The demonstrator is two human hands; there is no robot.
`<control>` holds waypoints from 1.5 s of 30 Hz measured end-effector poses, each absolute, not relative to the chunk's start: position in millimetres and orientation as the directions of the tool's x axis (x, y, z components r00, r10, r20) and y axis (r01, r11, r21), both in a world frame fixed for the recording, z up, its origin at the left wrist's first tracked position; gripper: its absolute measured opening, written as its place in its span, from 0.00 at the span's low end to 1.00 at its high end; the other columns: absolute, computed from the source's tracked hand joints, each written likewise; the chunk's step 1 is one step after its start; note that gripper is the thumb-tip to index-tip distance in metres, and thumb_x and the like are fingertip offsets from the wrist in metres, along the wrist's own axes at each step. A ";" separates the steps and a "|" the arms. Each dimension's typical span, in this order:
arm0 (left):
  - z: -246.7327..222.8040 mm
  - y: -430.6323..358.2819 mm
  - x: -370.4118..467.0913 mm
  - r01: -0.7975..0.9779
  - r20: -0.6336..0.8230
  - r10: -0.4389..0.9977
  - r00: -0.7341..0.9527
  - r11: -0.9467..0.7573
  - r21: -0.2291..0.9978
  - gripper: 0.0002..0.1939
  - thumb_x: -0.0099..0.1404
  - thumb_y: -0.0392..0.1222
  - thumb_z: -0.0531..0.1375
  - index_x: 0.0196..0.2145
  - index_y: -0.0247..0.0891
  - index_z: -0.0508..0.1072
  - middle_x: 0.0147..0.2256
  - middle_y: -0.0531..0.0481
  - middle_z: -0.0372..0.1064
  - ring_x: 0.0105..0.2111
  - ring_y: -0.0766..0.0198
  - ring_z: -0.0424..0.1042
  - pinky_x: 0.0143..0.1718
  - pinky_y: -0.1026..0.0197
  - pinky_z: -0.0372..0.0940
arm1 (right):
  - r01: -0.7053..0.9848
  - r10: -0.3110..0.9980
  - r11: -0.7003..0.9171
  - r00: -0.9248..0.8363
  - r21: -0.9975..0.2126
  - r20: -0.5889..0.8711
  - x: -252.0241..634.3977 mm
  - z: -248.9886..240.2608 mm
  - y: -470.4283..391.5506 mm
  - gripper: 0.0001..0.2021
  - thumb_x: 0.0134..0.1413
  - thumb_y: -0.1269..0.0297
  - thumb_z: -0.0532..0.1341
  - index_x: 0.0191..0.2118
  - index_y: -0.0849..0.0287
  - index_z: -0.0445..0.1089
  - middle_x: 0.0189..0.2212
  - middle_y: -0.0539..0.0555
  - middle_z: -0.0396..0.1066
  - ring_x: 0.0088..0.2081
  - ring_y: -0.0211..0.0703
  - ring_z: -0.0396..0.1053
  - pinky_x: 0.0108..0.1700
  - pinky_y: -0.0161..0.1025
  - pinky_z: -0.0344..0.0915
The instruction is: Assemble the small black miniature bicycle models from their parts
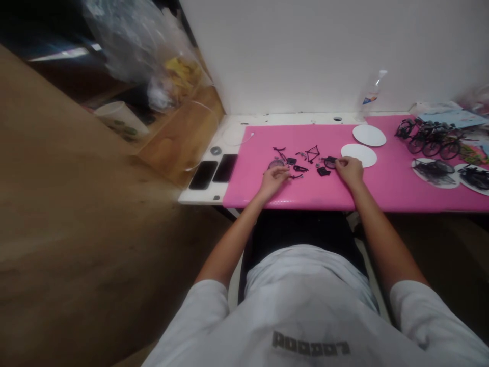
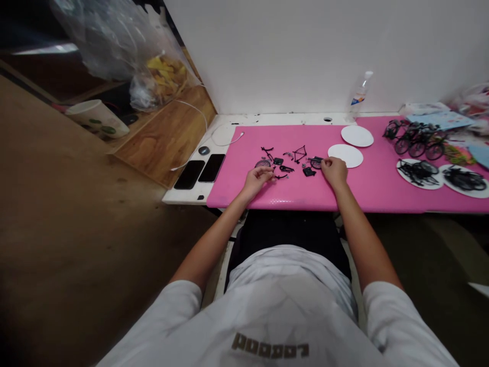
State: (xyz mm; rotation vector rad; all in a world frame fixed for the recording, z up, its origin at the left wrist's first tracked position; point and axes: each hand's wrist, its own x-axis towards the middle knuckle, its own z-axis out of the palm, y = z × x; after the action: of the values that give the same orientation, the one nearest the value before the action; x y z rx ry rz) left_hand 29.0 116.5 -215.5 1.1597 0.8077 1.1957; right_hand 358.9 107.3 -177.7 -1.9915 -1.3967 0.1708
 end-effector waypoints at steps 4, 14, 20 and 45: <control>-214.7 116.5 30.3 -0.252 0.087 0.970 0.226 -0.028 0.967 0.21 0.60 0.49 0.78 0.44 0.34 0.81 0.37 0.43 0.83 0.33 0.61 0.83 0.44 0.53 0.81 | 0.775 0.874 -0.176 0.407 -0.607 0.265 359.3 -177.4 106.7 0.12 0.61 0.60 0.67 0.43 0.61 0.85 0.37 0.62 0.83 0.39 0.56 0.75 0.44 0.48 0.70; -214.3 115.3 31.6 -0.229 0.105 0.964 0.246 -0.047 0.972 0.16 0.64 0.44 0.75 0.45 0.32 0.81 0.36 0.43 0.83 0.32 0.62 0.82 0.42 0.54 0.79 | 0.548 0.701 -0.043 0.612 -0.835 0.365 366.0 -178.3 113.4 0.06 0.59 0.64 0.64 0.38 0.61 0.77 0.28 0.52 0.72 0.31 0.45 0.68 0.39 0.41 0.68; -216.5 115.4 32.9 -0.188 0.127 0.957 0.261 -0.079 0.979 0.15 0.66 0.45 0.74 0.45 0.33 0.81 0.36 0.43 0.83 0.31 0.62 0.83 0.40 0.56 0.78 | 0.067 0.649 0.060 0.756 -0.996 0.090 377.5 -179.0 120.8 0.08 0.58 0.61 0.66 0.33 0.57 0.70 0.21 0.45 0.62 0.20 0.35 0.55 0.20 0.33 0.51; -213.0 108.6 32.1 0.076 0.318 0.930 0.184 -0.336 0.939 0.10 0.65 0.40 0.69 0.43 0.37 0.85 0.41 0.42 0.84 0.35 0.60 0.79 0.41 0.56 0.73 | 0.858 0.835 0.073 0.226 -0.508 0.501 355.2 -188.6 113.6 0.19 0.60 0.62 0.64 0.53 0.60 0.84 0.55 0.67 0.77 0.62 0.64 0.67 0.69 0.62 0.64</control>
State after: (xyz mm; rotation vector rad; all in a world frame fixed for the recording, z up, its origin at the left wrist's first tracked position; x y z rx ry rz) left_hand 32.1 108.6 -213.0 1.6096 0.9797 1.2638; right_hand 355.2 113.6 -188.6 -1.7327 -1.5835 -0.0380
